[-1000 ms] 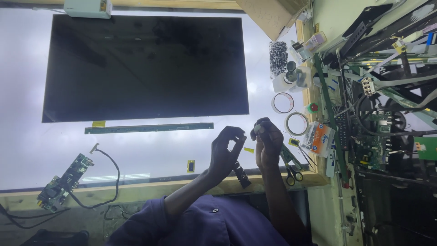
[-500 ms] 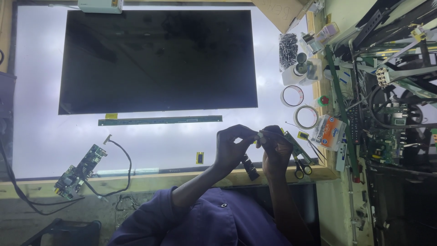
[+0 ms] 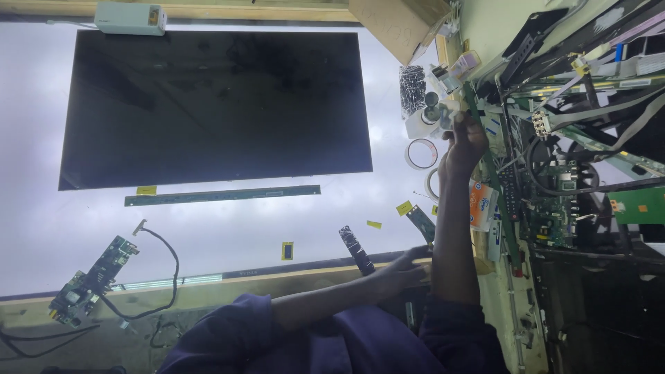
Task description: Repairing a TV panel by bonding or replacing COF (Chip on Film) connectors using a heat gun and manual alignment.
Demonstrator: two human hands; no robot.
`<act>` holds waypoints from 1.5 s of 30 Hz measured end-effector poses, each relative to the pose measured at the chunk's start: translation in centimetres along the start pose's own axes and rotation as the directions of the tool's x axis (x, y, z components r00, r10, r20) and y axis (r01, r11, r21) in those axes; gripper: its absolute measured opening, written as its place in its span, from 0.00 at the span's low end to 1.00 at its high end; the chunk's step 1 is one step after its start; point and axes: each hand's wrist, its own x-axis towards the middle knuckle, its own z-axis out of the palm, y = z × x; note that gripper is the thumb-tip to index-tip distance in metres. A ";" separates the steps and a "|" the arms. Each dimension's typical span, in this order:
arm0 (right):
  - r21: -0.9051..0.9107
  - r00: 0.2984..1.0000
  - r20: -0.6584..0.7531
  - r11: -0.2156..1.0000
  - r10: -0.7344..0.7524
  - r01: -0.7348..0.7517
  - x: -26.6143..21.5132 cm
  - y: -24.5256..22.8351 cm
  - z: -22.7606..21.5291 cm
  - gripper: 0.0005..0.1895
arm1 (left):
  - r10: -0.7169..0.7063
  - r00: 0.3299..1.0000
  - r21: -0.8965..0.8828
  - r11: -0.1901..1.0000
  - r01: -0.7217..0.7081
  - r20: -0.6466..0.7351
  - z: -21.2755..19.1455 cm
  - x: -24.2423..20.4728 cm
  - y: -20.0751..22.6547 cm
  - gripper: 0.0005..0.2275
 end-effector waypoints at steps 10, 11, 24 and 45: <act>0.666 0.884 0.123 0.623 0.451 -0.411 13.2 10.6 -6.1 0.11 | -0.444 0.893 -0.663 0.646 0.379 0.077 6.4 1.2 -2.0 0.15; 0.340 0.941 0.055 0.880 0.334 -0.332 11.9 9.6 -4.8 0.08 | -0.409 0.882 -0.646 0.613 0.455 0.233 7.2 0.4 -2.7 0.19; -0.661 0.769 0.569 0.395 -0.291 0.638 8.6 8.0 -3.6 0.03 | -0.343 0.798 0.216 0.939 0.269 0.497 6.1 -4.3 0.9 0.26; -0.606 0.626 0.763 0.158 -0.159 0.779 8.8 7.5 -3.7 0.02 | 0.092 0.994 0.889 0.457 0.014 -0.063 -6.6 -16.0 8.6 0.19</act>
